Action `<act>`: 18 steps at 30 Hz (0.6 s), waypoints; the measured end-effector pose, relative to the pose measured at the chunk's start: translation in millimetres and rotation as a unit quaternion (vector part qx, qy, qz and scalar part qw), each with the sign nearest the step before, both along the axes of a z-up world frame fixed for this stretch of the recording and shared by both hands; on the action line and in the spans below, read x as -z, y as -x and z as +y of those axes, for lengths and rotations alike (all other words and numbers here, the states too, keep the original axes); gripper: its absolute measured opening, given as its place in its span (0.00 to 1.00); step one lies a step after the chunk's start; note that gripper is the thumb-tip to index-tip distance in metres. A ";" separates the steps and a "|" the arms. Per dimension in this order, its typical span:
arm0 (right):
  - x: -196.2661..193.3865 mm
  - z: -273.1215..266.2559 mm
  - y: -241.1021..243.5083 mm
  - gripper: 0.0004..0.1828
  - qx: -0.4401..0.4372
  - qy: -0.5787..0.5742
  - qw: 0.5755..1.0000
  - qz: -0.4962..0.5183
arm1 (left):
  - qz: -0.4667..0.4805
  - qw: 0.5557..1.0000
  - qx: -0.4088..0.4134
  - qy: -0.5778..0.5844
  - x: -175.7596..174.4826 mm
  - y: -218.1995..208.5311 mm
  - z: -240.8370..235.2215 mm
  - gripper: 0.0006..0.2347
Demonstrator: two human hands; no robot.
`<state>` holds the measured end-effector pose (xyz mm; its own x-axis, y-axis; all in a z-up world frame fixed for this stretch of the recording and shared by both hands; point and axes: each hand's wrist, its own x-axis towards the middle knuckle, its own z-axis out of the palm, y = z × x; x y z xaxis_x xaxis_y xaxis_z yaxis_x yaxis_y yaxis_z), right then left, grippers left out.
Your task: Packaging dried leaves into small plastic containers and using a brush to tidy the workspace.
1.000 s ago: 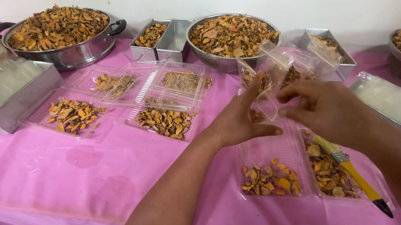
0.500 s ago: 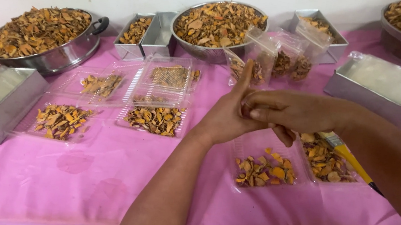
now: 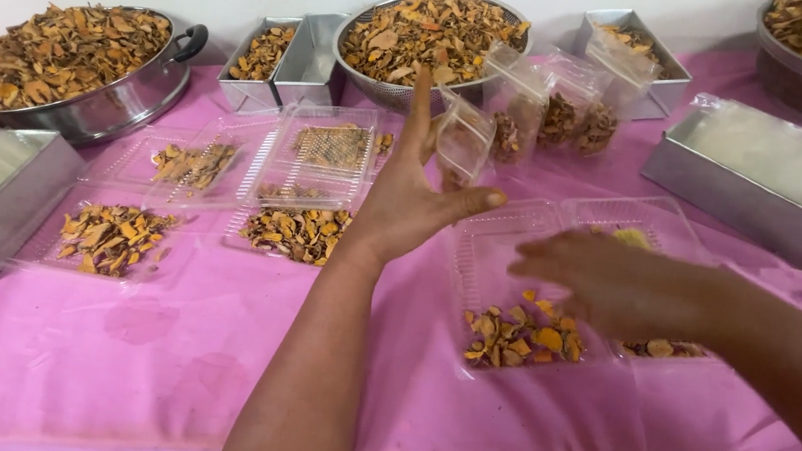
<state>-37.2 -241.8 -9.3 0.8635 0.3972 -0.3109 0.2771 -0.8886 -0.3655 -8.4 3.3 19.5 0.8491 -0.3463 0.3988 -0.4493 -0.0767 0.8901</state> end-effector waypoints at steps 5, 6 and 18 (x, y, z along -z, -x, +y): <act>52.1 -3.6 -8.4 0.22 -0.234 0.150 0.954 -0.111 | -0.002 0.999 0.054 0.001 6.2 -4.4 0.3 0.53; 46.7 -4.5 -8.0 0.22 -0.234 0.149 0.955 -0.110 | 0.000 0.999 0.054 0.000 6.2 -4.8 0.5 0.53; 60.3 -15.3 6.3 0.37 -0.271 0.115 0.946 -0.134 | -0.014 0.998 0.063 0.006 8.7 -5.4 2.1 0.53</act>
